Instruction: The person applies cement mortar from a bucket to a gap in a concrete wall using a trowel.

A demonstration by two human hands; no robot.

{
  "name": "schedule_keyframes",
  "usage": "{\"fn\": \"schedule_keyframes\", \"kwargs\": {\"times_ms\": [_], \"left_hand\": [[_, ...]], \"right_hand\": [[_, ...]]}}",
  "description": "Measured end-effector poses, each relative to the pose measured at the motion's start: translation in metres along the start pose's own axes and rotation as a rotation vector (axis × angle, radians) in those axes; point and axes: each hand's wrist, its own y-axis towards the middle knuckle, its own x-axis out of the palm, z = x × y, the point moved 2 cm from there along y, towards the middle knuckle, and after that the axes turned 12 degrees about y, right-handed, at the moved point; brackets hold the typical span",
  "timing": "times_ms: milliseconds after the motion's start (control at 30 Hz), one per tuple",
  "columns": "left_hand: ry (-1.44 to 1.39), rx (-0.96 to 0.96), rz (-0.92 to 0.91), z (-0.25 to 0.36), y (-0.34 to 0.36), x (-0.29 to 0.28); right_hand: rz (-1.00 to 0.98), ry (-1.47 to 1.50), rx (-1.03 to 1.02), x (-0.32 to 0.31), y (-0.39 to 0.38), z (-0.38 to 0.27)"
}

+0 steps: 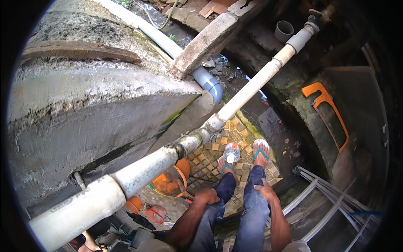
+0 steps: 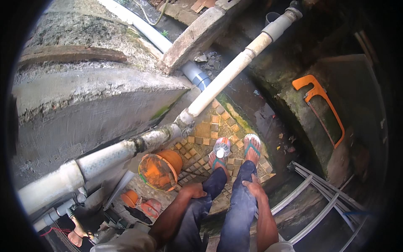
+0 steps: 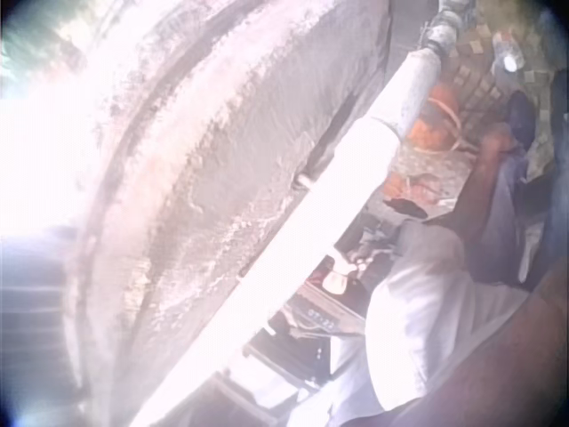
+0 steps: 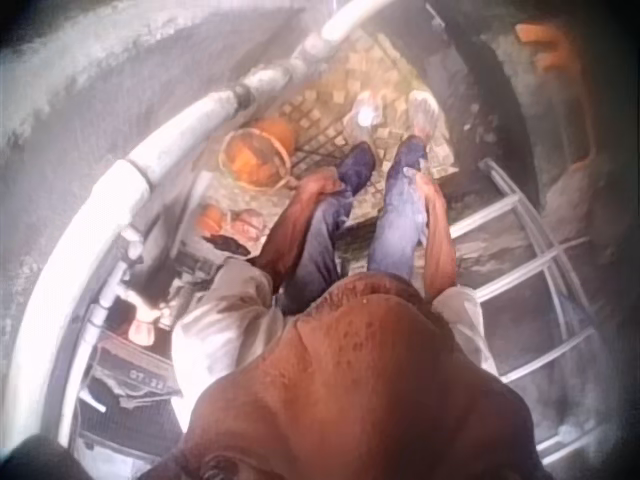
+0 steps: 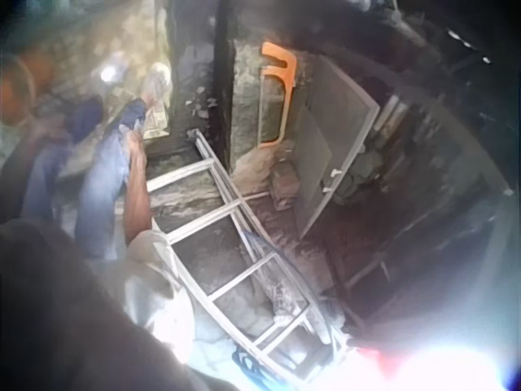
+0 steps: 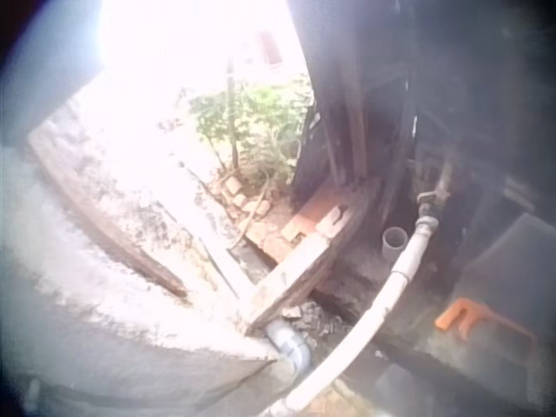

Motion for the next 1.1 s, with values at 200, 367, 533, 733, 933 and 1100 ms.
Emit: {"fn": "schedule_keyframes", "kwargs": {"times_ms": [200, 367, 533, 733, 933, 1100], "left_hand": [[-0.08, -0.031, 0.1, -0.038, 0.023, 0.006], [-0.005, 0.08, 0.133, -0.052, 0.061, -0.053], [-0.245, 0.055, 0.332, -0.11, 0.103, -0.078], [-0.365, 0.157, 0.407, -0.137, 0.13, -0.132], [-0.495, 0.254, 0.475, -0.164, 0.142, -0.148], [-0.494, 0.362, 0.548, -0.149, 0.109, -0.171]], "right_hand": [[-0.166, -0.316, 0.127, -0.024, 0.087, -0.024], [-0.271, -0.399, 0.189, -0.045, 0.117, -0.067], [-0.486, -0.781, -0.054, -0.055, 0.166, -0.095], [-0.161, -1.105, -0.621, -0.049, 0.299, -0.026], [-0.631, -1.025, -0.34, -0.051, 0.308, -0.095], [-0.627, -0.967, -0.679, -0.028, 0.241, -0.216]]}}
